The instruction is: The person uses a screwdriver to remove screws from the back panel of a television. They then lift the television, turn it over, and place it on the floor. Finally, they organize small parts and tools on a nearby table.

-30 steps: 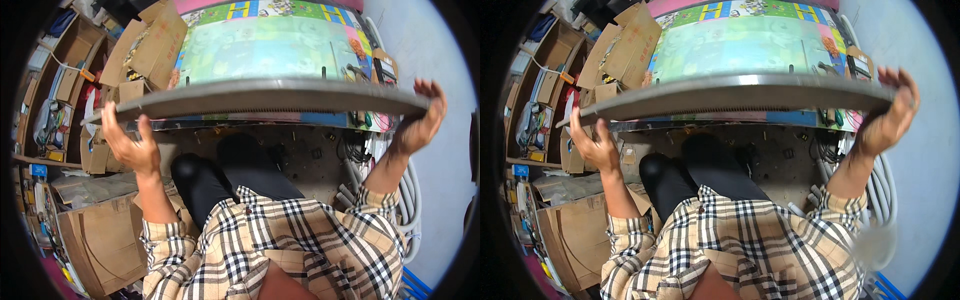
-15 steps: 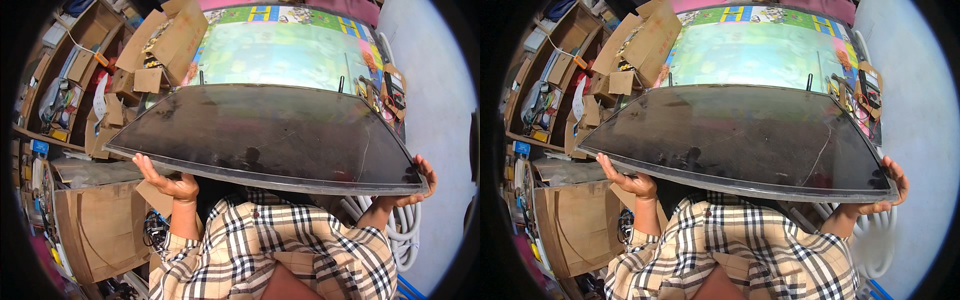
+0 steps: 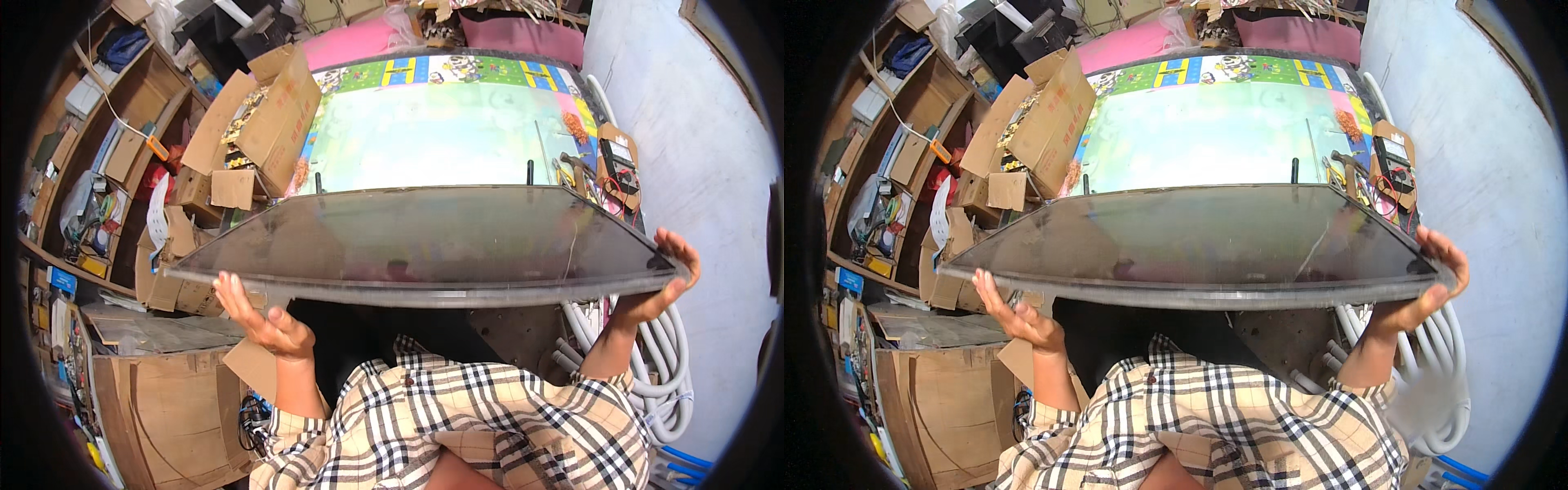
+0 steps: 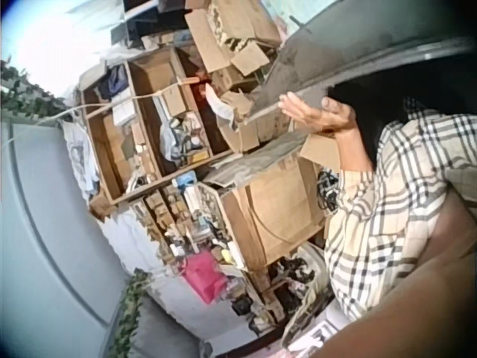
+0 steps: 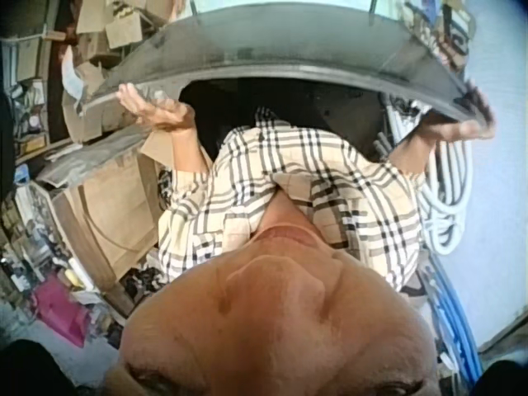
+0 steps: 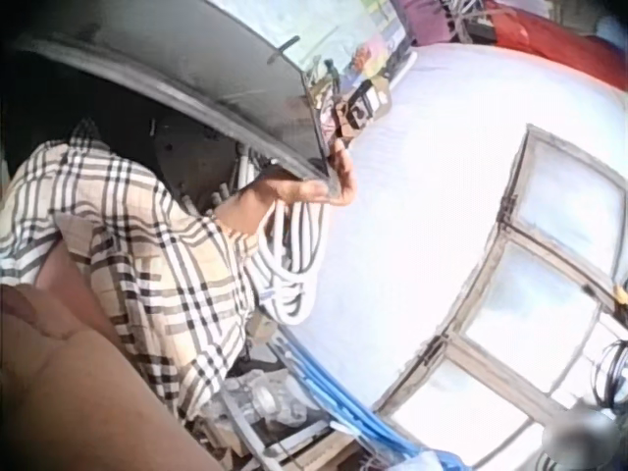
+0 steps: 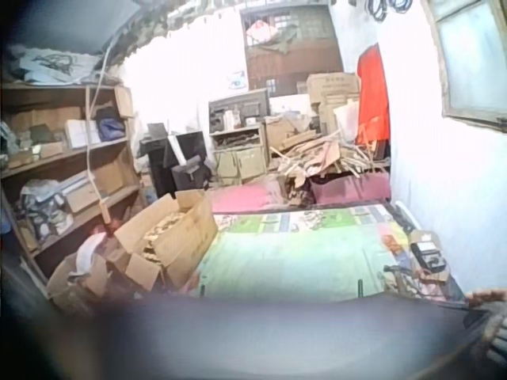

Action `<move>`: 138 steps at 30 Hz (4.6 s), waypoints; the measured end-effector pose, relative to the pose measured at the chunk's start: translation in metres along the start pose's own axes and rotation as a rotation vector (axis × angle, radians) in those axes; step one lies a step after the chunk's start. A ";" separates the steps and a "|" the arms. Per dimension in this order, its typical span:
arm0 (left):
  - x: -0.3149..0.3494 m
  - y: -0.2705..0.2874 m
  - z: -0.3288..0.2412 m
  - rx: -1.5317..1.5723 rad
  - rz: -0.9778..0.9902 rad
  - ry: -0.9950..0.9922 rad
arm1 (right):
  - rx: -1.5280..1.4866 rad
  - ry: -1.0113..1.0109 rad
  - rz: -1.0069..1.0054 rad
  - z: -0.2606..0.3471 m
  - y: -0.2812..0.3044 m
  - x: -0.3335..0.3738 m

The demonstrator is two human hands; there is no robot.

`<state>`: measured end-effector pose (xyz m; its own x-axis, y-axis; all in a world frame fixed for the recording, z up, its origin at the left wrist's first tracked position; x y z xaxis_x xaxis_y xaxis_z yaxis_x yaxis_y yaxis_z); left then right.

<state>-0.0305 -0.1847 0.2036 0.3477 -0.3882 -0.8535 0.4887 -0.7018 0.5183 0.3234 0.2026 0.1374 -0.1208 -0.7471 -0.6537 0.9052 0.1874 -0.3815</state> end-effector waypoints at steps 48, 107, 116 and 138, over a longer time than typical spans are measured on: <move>-0.111 -0.251 0.304 0.900 0.138 1.074 | 0.486 -0.125 0.105 -0.146 -0.109 -0.194; -0.276 -0.186 0.201 0.967 0.391 1.422 | 1.231 -1.904 0.660 -0.007 0.034 -0.107; -0.324 -0.251 0.173 1.000 0.481 1.269 | 1.412 -1.780 0.868 0.028 0.071 -0.056; -0.627 -0.545 0.031 1.044 1.033 0.749 | 0.728 -2.172 0.557 0.038 -0.206 0.060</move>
<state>-0.5390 0.4225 0.4547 0.6005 -0.7784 0.1832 -0.7892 -0.5399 0.2928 0.1451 0.0947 0.2017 0.0932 -0.1471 0.9847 0.6875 0.7249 0.0432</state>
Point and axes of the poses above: each hand's wrist, its own x-axis away from the middle knuckle, its own y-axis out of the back of the hand, z = x × y, the point moved 9 cm from there along -x, towards the middle knuckle, and after that the axes turned 6 degrees about z, right-handed, at the moved point
